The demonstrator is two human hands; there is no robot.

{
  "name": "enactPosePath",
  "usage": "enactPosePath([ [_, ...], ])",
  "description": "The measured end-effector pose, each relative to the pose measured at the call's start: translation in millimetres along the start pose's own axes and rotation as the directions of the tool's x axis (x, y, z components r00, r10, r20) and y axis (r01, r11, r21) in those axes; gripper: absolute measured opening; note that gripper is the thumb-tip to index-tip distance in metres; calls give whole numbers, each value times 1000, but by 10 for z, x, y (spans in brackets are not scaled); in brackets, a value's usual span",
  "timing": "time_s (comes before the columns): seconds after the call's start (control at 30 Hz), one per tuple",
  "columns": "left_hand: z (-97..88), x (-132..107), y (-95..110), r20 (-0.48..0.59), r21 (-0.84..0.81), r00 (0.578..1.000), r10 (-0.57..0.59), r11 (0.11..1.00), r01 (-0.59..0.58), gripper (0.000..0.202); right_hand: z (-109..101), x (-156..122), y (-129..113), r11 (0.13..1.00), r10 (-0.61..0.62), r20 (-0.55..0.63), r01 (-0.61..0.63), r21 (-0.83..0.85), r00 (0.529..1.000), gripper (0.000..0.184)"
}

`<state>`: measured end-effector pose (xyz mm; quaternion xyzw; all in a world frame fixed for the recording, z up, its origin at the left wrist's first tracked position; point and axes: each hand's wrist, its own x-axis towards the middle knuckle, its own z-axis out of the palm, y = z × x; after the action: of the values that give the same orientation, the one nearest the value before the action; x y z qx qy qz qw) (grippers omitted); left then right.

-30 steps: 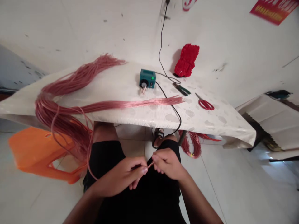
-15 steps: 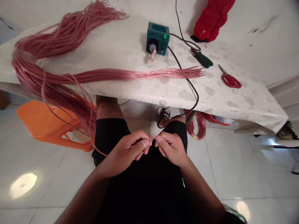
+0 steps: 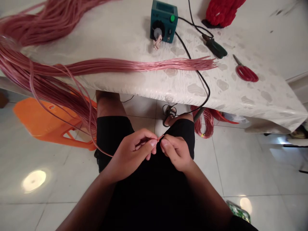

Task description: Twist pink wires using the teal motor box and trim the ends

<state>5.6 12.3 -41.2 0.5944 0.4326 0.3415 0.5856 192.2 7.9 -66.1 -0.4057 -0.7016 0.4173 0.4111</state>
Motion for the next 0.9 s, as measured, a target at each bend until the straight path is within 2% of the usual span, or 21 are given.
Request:
enactPosePath([
  [0.2,38,14,-18,-60,46,996,65,997,-63,12,-8,-16,23,1000,-14,-2,14,-13,1000,33],
  [0.3,47,26,-20,-87,110,992,96,990,-86,14,-17,-24,28,1000,8,-47,-9,-29,999,25],
  [0.4,49,30,-9,-94,137,991,98,987,-84,14,-28,-19,19,999,-7,-91,3,-52,996,20],
  [0.6,57,20,-4,-77,122,994,82,990,-72,13,-22,-9,14,998,-57,-100,52,-47,993,13],
  [0.9,53,15,-20,-94,150,991,94,986,-79,13,-21,-3,-2,1000,-2,-139,1,-11,990,3],
])
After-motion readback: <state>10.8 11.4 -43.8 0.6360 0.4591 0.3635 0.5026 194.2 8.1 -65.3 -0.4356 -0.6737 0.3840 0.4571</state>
